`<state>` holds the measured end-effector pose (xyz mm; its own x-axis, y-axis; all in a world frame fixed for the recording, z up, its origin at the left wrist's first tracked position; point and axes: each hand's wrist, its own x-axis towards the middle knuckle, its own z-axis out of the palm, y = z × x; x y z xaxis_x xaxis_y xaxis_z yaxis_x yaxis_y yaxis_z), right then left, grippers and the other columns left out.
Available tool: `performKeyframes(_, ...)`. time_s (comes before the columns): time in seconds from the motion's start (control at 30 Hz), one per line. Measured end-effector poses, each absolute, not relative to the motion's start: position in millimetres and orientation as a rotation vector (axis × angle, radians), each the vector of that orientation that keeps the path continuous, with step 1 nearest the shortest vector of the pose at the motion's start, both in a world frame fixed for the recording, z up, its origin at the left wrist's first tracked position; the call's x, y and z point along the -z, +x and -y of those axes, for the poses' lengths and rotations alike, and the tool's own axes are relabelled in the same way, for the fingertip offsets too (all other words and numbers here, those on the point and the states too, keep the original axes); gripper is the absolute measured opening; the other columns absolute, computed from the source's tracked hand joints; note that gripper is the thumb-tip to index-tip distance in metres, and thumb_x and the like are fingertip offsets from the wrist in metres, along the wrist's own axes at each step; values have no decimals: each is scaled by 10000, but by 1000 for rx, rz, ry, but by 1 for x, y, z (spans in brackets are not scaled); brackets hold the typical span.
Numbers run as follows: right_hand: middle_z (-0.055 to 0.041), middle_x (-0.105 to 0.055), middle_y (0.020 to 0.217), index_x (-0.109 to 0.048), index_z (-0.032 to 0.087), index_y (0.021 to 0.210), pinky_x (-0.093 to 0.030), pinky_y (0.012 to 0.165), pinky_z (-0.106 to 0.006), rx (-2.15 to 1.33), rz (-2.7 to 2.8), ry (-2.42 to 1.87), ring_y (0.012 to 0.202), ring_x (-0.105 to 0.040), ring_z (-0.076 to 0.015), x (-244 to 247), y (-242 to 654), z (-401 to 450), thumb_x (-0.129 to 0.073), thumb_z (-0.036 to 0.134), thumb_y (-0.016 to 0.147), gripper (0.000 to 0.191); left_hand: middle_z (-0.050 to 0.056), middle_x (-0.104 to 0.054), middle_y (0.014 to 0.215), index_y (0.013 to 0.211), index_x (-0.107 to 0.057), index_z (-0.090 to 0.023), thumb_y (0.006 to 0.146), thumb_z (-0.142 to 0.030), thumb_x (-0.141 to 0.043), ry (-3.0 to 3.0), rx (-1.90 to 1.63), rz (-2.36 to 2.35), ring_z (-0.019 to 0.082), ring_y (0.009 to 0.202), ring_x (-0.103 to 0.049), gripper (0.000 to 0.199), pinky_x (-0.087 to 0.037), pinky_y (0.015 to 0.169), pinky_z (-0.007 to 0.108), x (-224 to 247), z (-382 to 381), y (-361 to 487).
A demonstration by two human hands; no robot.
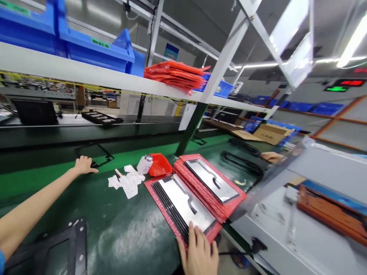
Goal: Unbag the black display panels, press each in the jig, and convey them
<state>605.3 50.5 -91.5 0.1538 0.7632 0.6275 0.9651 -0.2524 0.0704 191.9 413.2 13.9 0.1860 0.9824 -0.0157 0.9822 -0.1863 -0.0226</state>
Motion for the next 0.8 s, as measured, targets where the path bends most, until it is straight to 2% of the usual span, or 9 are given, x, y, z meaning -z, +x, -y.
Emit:
performKeyframes(0.1,-210,-617,1169,-465,125,1398,-396,998,-574,713,1651,-2048,1126,-568,-385,84,608,-50,-379,562,956,628,119,-586,1275,1218,-584,-155,925,-425,-591,-2437,-188,2012,274,1172,-564,399,-476,973,508,-18,-423,189)
performKeyframes(0.17,-237,-578,1227,-414,81,1422,-414,989,-552,678,1616,-2030,1194,-515,-398,83,617,-54,-402,622,936,727,115,-603,1243,1192,-597,-152,924,-431,-591,-2444,-278,2001,269,1154,-574,388,-481,964,502,-24,-425,184)
performKeyframes(0.23,-283,-527,1304,-331,25,1451,-388,1006,-582,674,1591,-2048,1256,-462,-419,84,623,-59,-361,666,934,823,113,-612,1223,1172,-606,-151,918,-446,-593,-2435,-322,1977,269,1150,-576,390,-476,967,510,-33,-421,176)
performKeyframes(0.3,-305,-513,1332,-263,-8,1470,-328,1040,-622,683,1584,-2084,1268,-458,-418,84,620,-63,-299,652,958,836,105,-615,1217,1146,-618,-151,915,-465,-590,-2434,-292,1916,272,1166,-566,391,-450,993,518,-44,-411,164)
performKeyframes(0.4,-293,-563,1278,-265,-18,1474,-276,1068,-625,718,1560,-2140,1222,-502,-401,83,603,-63,-295,596,984,786,96,-615,1197,1120,-634,-140,920,-479,-558,-2457,-133,1732,296,1229,-505,402,-360,1053,551,-62,-385,141)
performKeyframes(0.53,-251,-608,1214,-334,32,1470,-296,1061,-589,722,1603,-2132,1148,-542,-377,82,582,-49,-342,514,998,675,116,-636,1117,1144,-650,-99,860,-450,-569,-2464,60,1481,312,1248,-421,459,-148,1102,653,-80,-329,108)
performKeyframes(0.63,-207,-615,1189,-393,102,1449,-316,1055,-578,655,1716,-2039,1124,-546,-358,80,584,-40,-410,547,974,652,73,-639,1150,1159,-662,-177,794,-507,-626,-2453,177,1371,251,1240,-439,493,-66,1165,561,-80,-277,76)
performKeyframes(0.7,-215,-572,1246,-402,107,1442,-348,1046,-557,596,1755,-1966,1202,-497,-372,78,591,-40,-457,608,936,714,31,-664,1118,1110,-687,-232,740,-618,-633,-2464,299,1267,220,1191,-496,537,-89,1183,501,-72,-245,49)
performKeyframes(0.8,-248,-423,1437,-363,108,1463,-330,1060,-590,504,1778,-1905,1360,-352,-408,79,603,-45,-452,670,903,798,-15,-702,1101,1109,-691,-300,679,-715,-618,-2497,413,1066,209,1131,-569,602,-141,1178,489,-58,-205,5)
